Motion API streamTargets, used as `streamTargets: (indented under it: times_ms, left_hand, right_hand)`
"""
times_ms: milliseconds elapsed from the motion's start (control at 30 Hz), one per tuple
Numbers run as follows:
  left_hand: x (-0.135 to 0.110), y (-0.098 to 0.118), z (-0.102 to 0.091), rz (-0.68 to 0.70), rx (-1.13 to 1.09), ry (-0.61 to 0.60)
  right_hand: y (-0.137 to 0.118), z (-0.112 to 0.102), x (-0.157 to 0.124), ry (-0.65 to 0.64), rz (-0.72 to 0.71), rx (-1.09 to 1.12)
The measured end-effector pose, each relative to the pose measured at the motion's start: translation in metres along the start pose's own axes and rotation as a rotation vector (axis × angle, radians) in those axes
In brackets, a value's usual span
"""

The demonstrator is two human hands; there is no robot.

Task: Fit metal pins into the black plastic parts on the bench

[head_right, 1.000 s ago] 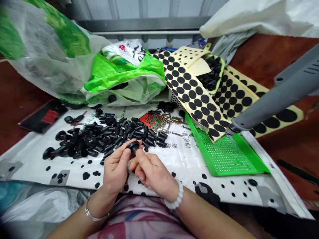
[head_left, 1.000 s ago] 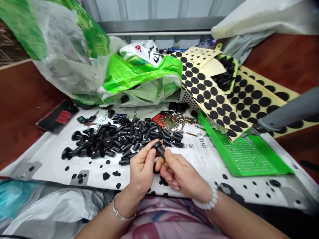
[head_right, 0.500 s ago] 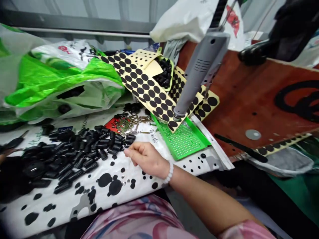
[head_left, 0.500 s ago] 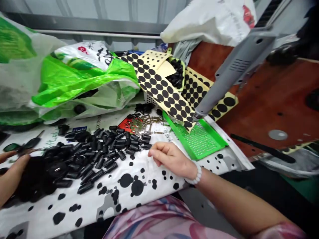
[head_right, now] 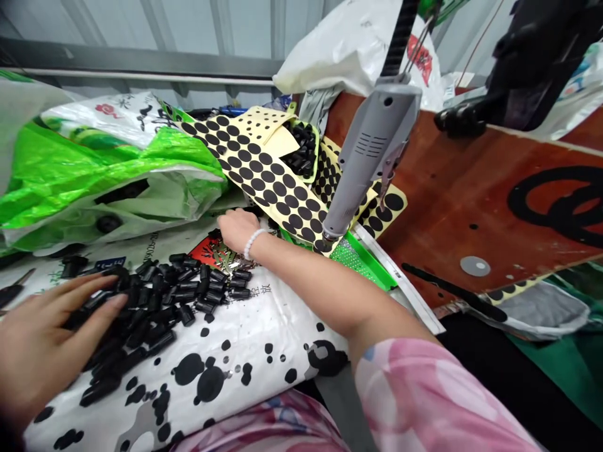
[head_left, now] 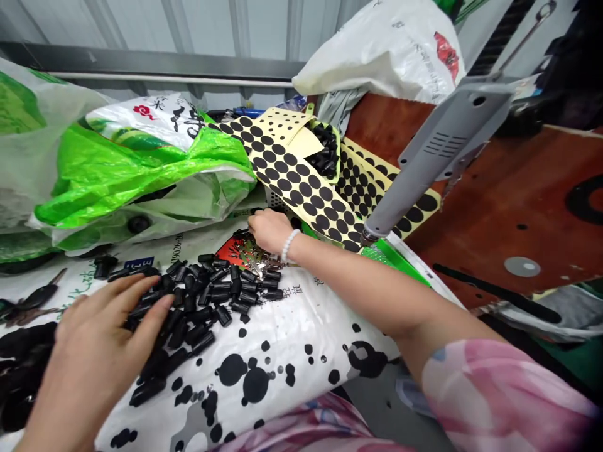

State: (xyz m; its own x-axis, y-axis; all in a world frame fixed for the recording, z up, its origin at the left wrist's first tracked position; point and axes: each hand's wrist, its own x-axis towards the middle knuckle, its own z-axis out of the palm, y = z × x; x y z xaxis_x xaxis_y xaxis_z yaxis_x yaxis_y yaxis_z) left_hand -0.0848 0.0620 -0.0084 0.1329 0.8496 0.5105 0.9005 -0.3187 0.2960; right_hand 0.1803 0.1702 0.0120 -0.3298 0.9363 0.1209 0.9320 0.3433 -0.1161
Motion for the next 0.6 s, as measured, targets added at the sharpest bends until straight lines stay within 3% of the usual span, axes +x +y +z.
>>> streamTargets:
  times_ms: [133, 267, 400, 600]
  left_hand:
    - [-0.012, 0.02, 0.005, 0.073, 0.084, -0.077]
    - [-0.024, 0.01, 0.006, 0.065, 0.058, -0.142]
    - [-0.028, 0.006, 0.011, 0.068, 0.007, -0.157]
    - [-0.029, 0.026, 0.016, 0.089, -0.064, -0.141]
  right_hand:
    - [0.011, 0.013, 0.031, -0.006, 0.045, -0.117]
    - [0.029, 0.019, 0.038, -0.069, 0.081, -0.152]
    - [0.037, 0.018, 0.03, -0.128, 0.096, -0.129]
    - [0.04, 0.016, 0.0, -0.085, 0.062, -0.034]
